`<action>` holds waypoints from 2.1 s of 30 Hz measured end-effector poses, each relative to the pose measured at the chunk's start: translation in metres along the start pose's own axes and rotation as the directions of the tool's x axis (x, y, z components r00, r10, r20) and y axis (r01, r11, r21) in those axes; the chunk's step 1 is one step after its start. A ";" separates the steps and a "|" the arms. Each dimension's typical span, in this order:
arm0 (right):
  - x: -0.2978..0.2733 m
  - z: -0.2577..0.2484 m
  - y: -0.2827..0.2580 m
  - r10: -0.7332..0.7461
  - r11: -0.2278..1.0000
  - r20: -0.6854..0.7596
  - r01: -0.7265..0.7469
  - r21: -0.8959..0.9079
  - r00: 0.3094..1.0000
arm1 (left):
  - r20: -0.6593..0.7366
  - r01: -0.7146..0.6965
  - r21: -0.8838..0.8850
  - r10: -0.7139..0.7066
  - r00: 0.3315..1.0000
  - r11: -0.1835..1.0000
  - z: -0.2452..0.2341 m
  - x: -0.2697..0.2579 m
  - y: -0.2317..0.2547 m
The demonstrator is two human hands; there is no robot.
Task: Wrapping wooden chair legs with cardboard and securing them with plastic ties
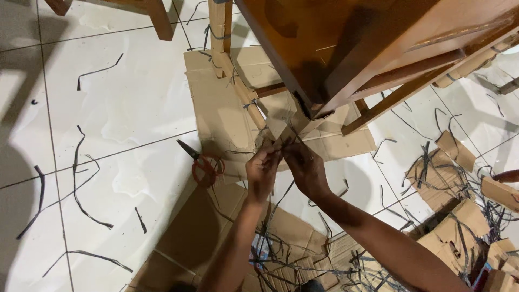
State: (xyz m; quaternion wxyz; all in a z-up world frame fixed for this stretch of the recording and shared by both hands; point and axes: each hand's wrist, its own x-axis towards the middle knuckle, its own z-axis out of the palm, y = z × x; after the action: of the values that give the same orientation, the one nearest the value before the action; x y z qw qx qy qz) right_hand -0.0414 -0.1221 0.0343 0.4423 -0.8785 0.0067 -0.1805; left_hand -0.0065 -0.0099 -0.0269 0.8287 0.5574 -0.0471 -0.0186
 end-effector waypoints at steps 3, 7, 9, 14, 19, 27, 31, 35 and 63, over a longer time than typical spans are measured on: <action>0.001 -0.001 -0.004 0.060 0.997 -0.001 -0.060 0.038 0.998 | 0.013 0.014 0.016 -0.014 1.000 1.000 -0.002 0.004 -0.002; -0.001 0.001 -0.003 0.139 0.988 0.002 -0.139 0.073 0.990 | 0.026 0.042 0.020 -0.042 0.999 0.999 -0.005 0.007 -0.002; -0.002 0.004 0.006 0.129 0.991 -0.007 -0.129 0.021 0.992 | 0.034 0.031 0.135 -0.036 0.999 0.990 -0.008 0.009 0.002; 0.000 -0.001 -0.002 0.090 0.996 -0.006 -0.090 -0.025 0.996 | 0.073 -0.144 0.345 0.126 0.989 0.928 -0.005 0.013 0.008; -0.002 -0.009 0.003 0.140 0.980 0.035 -0.134 -0.147 0.989 | 0.125 -0.321 0.519 0.302 0.945 0.792 -0.004 0.018 0.007; -0.017 -0.022 0.020 0.163 0.966 0.054 -0.148 -0.210 0.985 | 0.157 -0.416 0.578 0.405 0.901 0.702 0.001 0.032 0.003; -0.023 -0.026 0.014 0.189 0.961 0.080 -0.168 -0.218 0.979 | 0.124 -0.375 0.551 0.372 0.920 0.745 0.008 0.026 0.016; -0.030 -0.023 0.014 0.224 0.968 0.095 -0.210 -0.138 0.970 | 0.124 -0.415 0.570 0.424 0.897 0.709 0.010 0.023 0.018; -0.032 -0.014 -0.003 -0.084 0.932 0.195 0.146 -0.331 0.977 | 0.204 -0.539 0.547 0.523 0.828 0.640 0.010 0.031 0.002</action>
State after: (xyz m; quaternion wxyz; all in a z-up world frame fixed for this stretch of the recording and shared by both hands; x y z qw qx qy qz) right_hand -0.0762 -0.1256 0.0338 0.2699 -0.9535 -0.0530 -0.1229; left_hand 0.0232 -0.0209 -0.0199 0.5845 0.7445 -0.2231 0.2330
